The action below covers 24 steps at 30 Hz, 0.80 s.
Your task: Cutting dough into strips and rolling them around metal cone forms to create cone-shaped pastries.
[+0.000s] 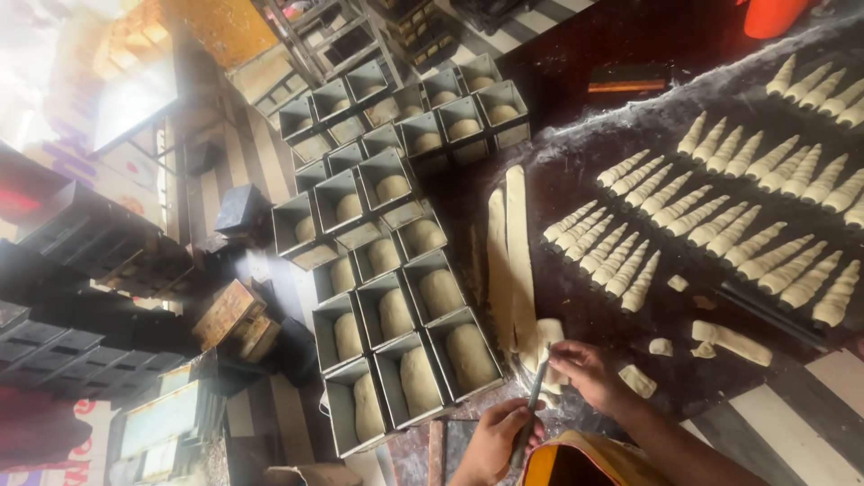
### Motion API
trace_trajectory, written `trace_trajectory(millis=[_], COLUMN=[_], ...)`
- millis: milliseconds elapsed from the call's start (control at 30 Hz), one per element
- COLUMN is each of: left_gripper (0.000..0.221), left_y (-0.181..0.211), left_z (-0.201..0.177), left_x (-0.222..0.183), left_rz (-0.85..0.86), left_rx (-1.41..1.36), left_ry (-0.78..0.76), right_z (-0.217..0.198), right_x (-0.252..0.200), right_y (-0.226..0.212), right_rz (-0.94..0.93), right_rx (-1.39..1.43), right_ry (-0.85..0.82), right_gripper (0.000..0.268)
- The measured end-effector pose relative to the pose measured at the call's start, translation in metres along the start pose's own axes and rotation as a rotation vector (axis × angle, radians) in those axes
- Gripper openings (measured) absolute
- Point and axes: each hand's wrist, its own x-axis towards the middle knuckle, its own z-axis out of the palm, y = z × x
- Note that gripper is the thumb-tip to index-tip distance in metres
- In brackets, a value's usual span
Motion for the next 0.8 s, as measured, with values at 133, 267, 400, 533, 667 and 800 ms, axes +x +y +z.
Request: trace_trajectory(millis=[133, 267, 400, 533, 667, 800], left_gripper=[0.029, 0.031, 0.039, 0.033, 0.036, 0.027], left_y=[0.010, -0.003, 0.042, -0.028, 0.002, -0.019], left_z=[0.005, -0.004, 0.033, -0.014, 0.014, -0.005], left_x=[-0.006, -0.001, -0.030, 0.000, -0.013, 0.000], left_rz=[0.136, 0.109, -0.153, 0.086, 0.100, 0.039], left_rx=[0.539, 0.406, -0.322, -0.161, 0.197, -0.210], left_ry=[0.218, 0.184, 0.013, -0.007, 0.251, 0.082], right_z=[0.008, 0.018, 0.013, 0.024, 0.016, 0.009], right_x=[-0.003, -0.009, -0.009, -0.012, -0.013, -0.012], right_y=[-0.010, -0.027, -0.026, -0.032, -0.032, -0.035], right_rz=[-0.034, 0.024, 0.086, 0.103, 0.009, 0.017], right_rx=[-0.055, -0.248, -0.004, 0.134, 0.028, 0.085], right_ry=[-0.039, 0.023, 0.002, 0.028, -0.054, -0.051], right_gripper=[0.023, 0.026, 0.034, 0.038, 0.036, 0.038])
